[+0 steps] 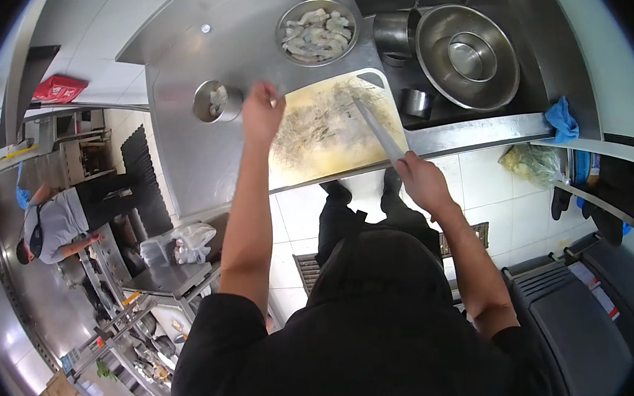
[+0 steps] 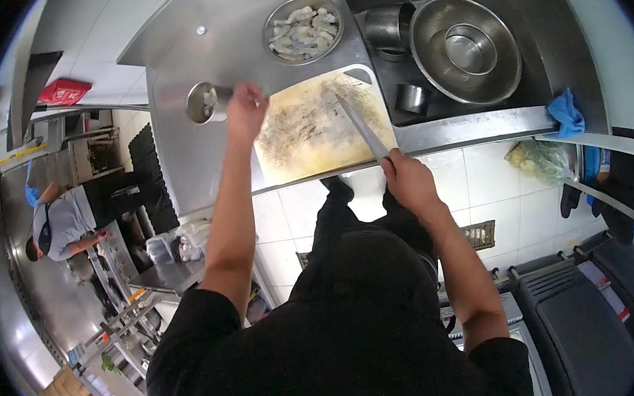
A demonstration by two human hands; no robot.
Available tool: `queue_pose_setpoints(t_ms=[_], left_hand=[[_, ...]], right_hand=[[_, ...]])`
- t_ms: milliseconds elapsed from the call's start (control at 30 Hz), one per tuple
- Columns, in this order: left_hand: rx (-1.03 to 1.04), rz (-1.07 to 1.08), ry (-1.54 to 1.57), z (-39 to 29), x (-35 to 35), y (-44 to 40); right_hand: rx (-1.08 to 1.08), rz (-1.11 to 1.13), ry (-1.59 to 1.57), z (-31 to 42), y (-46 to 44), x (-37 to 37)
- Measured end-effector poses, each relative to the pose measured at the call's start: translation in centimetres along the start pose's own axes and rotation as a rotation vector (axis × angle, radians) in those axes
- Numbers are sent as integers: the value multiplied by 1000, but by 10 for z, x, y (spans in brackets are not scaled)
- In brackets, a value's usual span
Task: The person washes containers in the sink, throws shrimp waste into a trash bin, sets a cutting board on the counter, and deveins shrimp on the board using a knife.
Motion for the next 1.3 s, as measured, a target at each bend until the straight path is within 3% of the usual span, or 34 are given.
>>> queue_pose_setpoints(t_ms=[67,133,267,433,600,800,1033,1133,1300], left_hand=[[-87,70,-165,36,7,51],[-216,53,-66,58,5,95],[-285,-217,-20,78,-27,141],[-334,-334,45,82,-42,155],[-381,-330,107,78,-37,159],[-414,-299,219,75,-16,161],[-295,-148,205,52,33,136],[-252,-78,-57,46,41,135],[-123,-63,-220,30,38,138]], right_hand=[[-71,-5,-2,9,-5,3],[-131,3,-1,21,-8,5],[-201,159,44,59,-15,27],[-390,264,199,110,-28,93],[-142,220,207,78,-66,98],[-56,-23,224,31,-69,32],[9,55,194,14,-28,28],[42,115,158,-13,-8,29],[108,231,227,-65,31,11]])
Point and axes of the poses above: each hand's wrist, its own y-axis away from the middle knuckle, its own x-axis out of the palm, z = x × y, the point moved 9 cm from there along -y, towards the middle knuckle, and after that the axes turned 5 degrees about y, right-handed, at the moved point
